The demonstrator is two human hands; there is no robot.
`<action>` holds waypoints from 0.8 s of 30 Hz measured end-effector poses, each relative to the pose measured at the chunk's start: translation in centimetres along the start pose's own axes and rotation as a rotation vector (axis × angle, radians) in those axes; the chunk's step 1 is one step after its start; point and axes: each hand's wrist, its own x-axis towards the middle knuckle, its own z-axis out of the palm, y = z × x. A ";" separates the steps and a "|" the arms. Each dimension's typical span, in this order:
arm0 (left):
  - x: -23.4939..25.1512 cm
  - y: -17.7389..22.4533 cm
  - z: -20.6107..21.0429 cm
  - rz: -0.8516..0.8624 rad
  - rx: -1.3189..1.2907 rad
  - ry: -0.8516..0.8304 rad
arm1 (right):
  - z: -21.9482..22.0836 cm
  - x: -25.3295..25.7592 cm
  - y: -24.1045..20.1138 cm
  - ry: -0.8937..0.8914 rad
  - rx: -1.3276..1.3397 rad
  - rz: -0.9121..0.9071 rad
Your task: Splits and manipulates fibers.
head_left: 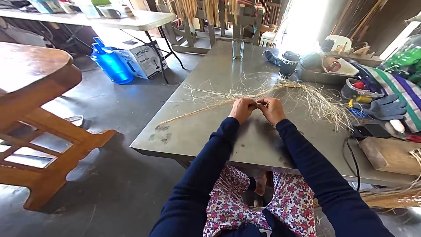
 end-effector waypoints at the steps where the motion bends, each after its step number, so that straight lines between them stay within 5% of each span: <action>1: 0.0 0.0 0.1 -0.007 -0.006 -0.016 | -0.2 -0.1 0.2 -0.002 -0.007 0.004; 9: 0.0 -0.1 -0.5 -0.132 -0.060 0.070 | -2.5 -0.7 2.6 0.011 -0.094 0.091; 24: -0.5 -4.4 -5.6 -0.497 -0.240 0.652 | -6.2 -0.3 8.3 0.271 0.020 0.307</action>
